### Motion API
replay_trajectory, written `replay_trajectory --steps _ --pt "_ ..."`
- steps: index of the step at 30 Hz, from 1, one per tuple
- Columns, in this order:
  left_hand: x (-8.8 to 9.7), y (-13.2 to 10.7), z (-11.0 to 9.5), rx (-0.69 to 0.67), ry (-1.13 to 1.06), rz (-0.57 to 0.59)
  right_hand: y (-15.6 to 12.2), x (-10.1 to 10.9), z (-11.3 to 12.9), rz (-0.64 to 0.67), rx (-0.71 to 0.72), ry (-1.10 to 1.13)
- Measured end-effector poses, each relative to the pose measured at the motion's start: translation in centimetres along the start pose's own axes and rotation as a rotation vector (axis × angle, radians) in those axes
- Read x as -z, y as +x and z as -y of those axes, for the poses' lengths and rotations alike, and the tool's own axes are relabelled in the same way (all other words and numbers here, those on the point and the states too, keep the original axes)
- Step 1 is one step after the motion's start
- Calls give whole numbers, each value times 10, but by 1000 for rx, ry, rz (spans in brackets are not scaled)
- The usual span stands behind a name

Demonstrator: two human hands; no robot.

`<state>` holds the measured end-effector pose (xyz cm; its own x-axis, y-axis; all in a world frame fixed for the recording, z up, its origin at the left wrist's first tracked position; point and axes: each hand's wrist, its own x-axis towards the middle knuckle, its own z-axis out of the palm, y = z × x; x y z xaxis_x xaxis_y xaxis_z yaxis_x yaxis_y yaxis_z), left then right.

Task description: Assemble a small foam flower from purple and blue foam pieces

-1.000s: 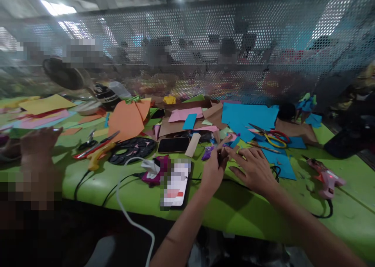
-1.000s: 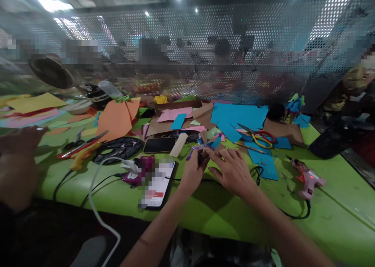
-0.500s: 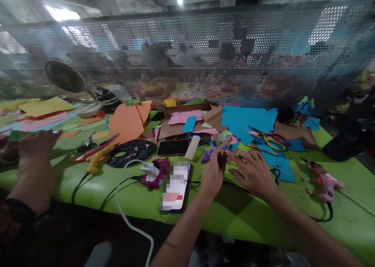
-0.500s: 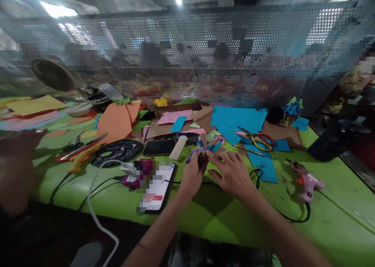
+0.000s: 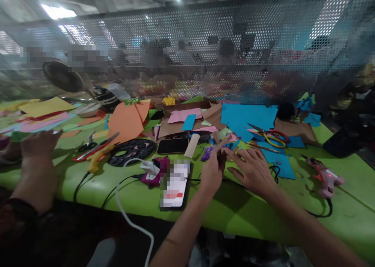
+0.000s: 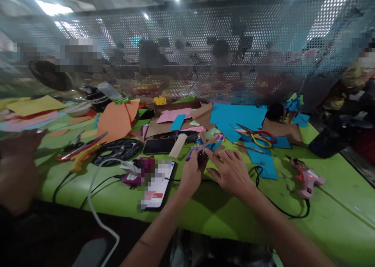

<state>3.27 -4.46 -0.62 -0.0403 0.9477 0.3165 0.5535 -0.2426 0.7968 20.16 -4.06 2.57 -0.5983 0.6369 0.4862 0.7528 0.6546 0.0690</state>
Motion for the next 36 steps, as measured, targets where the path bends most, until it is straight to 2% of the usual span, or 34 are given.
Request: replay_trajectory --steps 8,28,32,36 --pt "3 2 -2 104 -82 -34 -1 -1 1 12 25 29" --pt "-3 5 8 81 -299 1 -1 -3 -4 -13 -19 83" --pt "-5 5 11 127 -410 6 -2 -3 -5 -32 -54 115" --pt "-6 6 13 155 -464 19 -2 -4 -5 -24 -28 115"
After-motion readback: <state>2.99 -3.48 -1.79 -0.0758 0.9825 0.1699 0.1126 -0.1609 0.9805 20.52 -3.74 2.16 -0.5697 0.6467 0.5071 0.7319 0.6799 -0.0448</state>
